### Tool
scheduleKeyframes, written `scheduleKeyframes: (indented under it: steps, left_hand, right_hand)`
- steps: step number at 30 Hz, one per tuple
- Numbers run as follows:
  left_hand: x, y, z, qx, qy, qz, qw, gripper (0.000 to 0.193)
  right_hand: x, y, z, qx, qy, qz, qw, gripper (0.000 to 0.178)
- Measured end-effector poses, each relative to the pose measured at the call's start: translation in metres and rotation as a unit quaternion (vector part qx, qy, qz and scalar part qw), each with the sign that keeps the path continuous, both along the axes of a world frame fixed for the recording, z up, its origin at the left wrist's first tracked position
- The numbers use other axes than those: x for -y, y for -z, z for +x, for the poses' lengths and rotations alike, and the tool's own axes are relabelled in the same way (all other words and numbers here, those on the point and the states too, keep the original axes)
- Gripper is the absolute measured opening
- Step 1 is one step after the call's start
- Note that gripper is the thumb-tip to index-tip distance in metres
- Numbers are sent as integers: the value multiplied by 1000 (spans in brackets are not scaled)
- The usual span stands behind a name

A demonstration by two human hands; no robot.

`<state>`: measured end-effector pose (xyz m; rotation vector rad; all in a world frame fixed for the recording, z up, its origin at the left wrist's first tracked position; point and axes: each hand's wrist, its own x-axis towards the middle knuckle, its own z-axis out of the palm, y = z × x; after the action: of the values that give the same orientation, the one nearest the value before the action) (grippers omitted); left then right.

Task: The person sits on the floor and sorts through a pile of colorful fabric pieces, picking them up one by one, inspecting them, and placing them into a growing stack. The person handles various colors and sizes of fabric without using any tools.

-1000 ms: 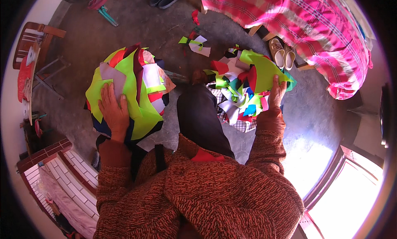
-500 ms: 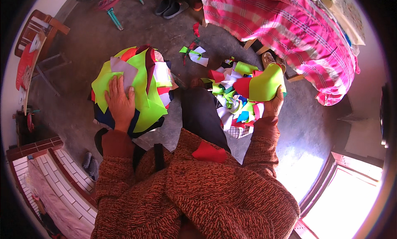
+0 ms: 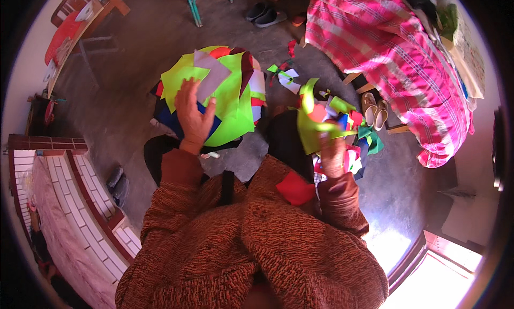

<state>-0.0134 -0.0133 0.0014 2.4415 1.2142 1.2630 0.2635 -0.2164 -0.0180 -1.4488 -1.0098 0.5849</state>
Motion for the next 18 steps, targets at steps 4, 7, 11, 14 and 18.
scheduleKeyframes:
  steps: [4, 7, 11, 14, 18]
  left_hand:
    - [64, -10, 19, 105, 118, -89, 983, 33]
    - [103, 10, 34, 157, 229, -236, 931, 25]
    - [114, 32, 48, 204, 233, -517, 798, 30]
    - [105, 38, 50, 268, 221, -665, 661, 33]
    - [92, 45, 60, 327, 234, -707, 582, 36]
  right_hand:
    - [-8, 2, -44, 351, -182, 32, 918, 31]
    - [-8, 1, -44, 295, -189, 25, 936, 32]
    - [-7, -6, -39, 298, -216, 26, 929, 24]
    - [-7, -10, -38, 292, -221, 26, 930, 30]
    - [-7, -11, -35, 238, -208, 39, 948, 37]
